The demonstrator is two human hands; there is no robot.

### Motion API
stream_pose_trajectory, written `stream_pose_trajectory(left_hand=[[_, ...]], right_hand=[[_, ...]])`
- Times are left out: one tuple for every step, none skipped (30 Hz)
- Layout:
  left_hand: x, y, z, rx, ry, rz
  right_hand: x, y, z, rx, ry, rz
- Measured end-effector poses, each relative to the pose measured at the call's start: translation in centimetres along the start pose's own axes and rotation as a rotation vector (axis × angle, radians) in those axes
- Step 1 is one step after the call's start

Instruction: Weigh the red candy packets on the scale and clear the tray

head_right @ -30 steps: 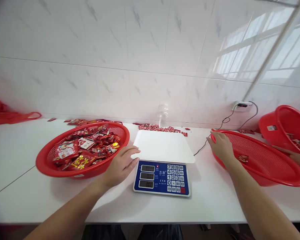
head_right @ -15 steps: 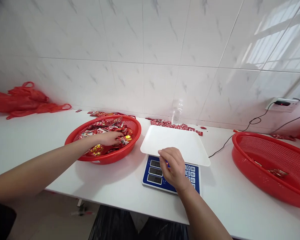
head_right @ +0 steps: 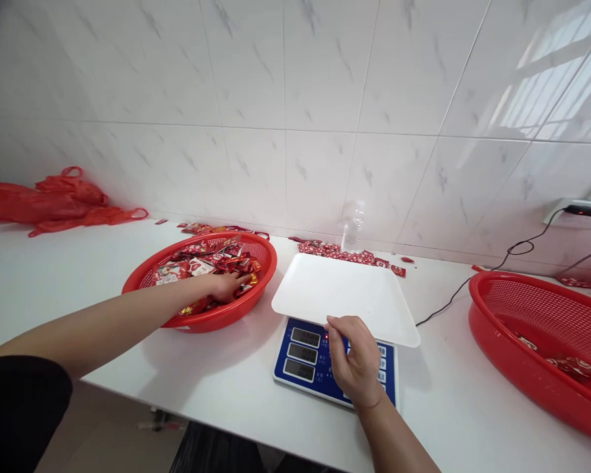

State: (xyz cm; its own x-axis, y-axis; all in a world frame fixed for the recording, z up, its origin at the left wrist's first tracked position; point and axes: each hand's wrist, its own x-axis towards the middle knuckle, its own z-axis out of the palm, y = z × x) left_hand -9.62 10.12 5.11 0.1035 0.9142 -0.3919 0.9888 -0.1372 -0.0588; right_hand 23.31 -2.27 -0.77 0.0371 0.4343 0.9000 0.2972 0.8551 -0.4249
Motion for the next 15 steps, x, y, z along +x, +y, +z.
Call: stream_pose_trajectory(left_hand=[[0.1,0.0,0.2,0.007,0.007,-0.003],[0.1,0.0,0.4,0.010,0.010,-0.002],[0.1,0.0,0.5,0.011,0.010,0.004],[0.0,0.0,0.5,0.008,0.009,0.016],[-0.1,0.0,0.5,0.004,0.009,0.033],[-0.2,0.0,0.5,-0.002,0.011,0.053],[-0.4,0.0,0.4,-0.008,0.012,0.075],[-0.5,-0.1,0.4,-0.016,0.014,0.097],[-0.6,-0.3,0.2,-0.026,0.018,0.119],[-0.6,-0.4,0.1,-0.037,0.023,0.138],[-0.7,-0.6,-0.1,-0.048,0.029,0.155],[-0.7,-0.9,-0.4,-0.064,0.035,0.175],[-0.8,-1.1,-0.7,-0.087,0.045,0.193],[-0.8,-1.3,-1.1,-0.113,0.060,0.210],[-0.9,-1.4,-1.5,-0.136,0.083,0.227]], right_hand=[[0.0,-0.1,0.0,0.009,-0.003,-0.001],[0.0,-0.1,0.0,0.017,-0.008,-0.005],[0.0,-0.2,-0.1,0.021,-0.013,-0.010],[-0.1,-0.3,-0.1,0.024,-0.017,-0.012],[-0.1,-0.3,-0.1,0.023,-0.020,-0.011],[-0.1,-0.4,-0.1,0.021,-0.020,-0.009],[-0.1,-0.4,-0.1,0.021,-0.019,-0.005],[-0.1,-0.4,-0.1,0.022,-0.019,-0.001],[-0.2,-0.4,-0.1,0.024,-0.022,0.004],[-0.2,-0.4,-0.1,0.028,-0.023,0.007],[-0.2,-0.4,-0.1,0.030,-0.025,0.011],[-0.2,-0.3,0.0,0.031,-0.027,0.015],[-0.3,-0.3,0.0,0.031,-0.028,0.019],[-0.3,-0.2,0.0,0.030,-0.028,0.023],[-0.3,-0.2,0.0,0.029,-0.030,0.025]])
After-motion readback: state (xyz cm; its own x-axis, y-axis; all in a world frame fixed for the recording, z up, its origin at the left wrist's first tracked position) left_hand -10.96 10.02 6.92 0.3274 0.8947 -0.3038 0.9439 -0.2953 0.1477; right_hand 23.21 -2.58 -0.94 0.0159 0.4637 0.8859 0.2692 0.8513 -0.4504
